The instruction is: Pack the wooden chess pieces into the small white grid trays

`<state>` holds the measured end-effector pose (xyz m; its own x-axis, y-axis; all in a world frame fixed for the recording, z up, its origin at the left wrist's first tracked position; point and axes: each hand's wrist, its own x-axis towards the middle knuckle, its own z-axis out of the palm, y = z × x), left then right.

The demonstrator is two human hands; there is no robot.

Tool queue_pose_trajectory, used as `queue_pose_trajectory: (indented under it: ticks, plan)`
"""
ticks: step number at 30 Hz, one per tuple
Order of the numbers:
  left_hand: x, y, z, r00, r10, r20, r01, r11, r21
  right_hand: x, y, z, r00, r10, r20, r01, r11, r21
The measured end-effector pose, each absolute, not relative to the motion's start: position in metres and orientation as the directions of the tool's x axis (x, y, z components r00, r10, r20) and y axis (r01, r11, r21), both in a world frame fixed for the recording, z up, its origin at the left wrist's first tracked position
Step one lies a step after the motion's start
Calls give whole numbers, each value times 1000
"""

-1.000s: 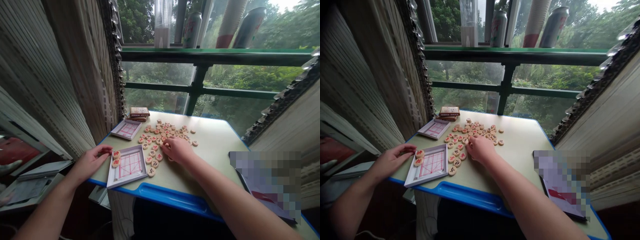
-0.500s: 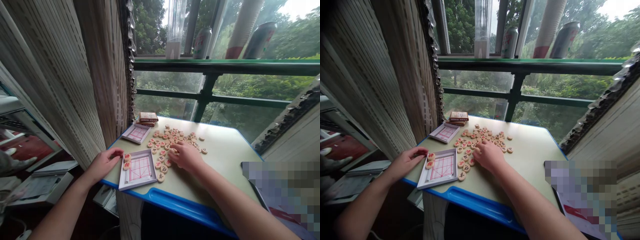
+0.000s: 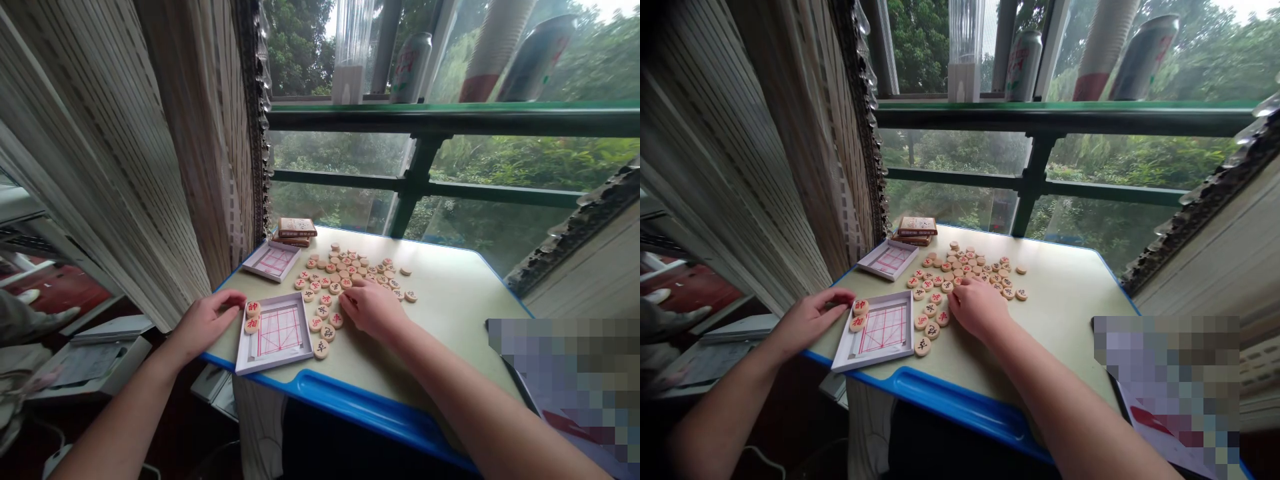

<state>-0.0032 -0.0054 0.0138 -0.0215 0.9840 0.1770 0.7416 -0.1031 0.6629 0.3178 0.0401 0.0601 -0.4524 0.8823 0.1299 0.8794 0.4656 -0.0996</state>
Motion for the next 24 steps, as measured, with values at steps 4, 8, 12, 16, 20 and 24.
queue_pose_trajectory:
  ticks: [4,8,12,16,20,24]
  plan:
    - [-2,-5,15,-37,981,189,748,-99,657,318,40,60,-446,887,118,883,458,-103]
    - [-2,-5,16,-41,979,200,766,-97,635,320,43,59,-417,901,122,897,430,-106]
    - [-3,-6,15,-39,978,203,780,-97,619,324,47,57,-306,941,141,940,323,-114]
    - [-3,-6,15,-38,978,204,780,-98,618,328,52,54,-223,964,145,959,244,-147]
    - [-2,-5,16,-43,979,199,783,-91,615,330,54,54,-206,971,119,965,222,-140]
    - [0,-6,17,-43,981,190,783,-85,617,328,53,57,-237,965,109,965,246,-86]
